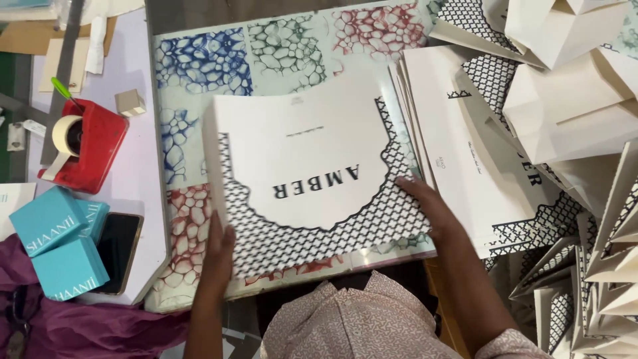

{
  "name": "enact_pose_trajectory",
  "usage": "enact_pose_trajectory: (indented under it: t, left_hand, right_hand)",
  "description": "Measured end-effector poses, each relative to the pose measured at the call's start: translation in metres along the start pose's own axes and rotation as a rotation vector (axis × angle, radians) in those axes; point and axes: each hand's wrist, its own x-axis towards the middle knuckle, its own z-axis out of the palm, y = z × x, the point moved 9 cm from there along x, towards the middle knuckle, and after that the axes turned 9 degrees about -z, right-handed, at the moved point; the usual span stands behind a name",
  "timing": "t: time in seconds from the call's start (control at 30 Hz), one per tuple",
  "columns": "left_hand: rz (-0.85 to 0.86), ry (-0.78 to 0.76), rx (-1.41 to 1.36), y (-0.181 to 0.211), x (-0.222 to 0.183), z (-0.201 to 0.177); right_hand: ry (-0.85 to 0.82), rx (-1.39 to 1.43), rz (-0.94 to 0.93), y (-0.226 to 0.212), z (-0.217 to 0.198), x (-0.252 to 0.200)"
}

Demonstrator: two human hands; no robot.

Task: Folding and stacking white printed paper bags on a workbench.

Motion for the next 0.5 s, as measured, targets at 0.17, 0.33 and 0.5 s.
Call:
enact_pose_trajectory:
  t: [0.17,0.33,0.5]
  left_hand:
    - [-0.054,-0.115,-0.213,0.045,-0.028,-0.006]
    - [-0.236,0.064,-0.061,-0.033,-0.009,-0.026]
    - [-0.295,0.144,-0.019,-0.05,-0.009,-0.014]
  right_hand:
    - [-0.176,-0.133,-0.102,-0.012,0.032,-0.001]
    - [-0.106,-0.433,-0.078,-0.024,0.041,-0.01]
    - [-0.092,-0.548,-0.023,-0.009,0.042,-0.009]
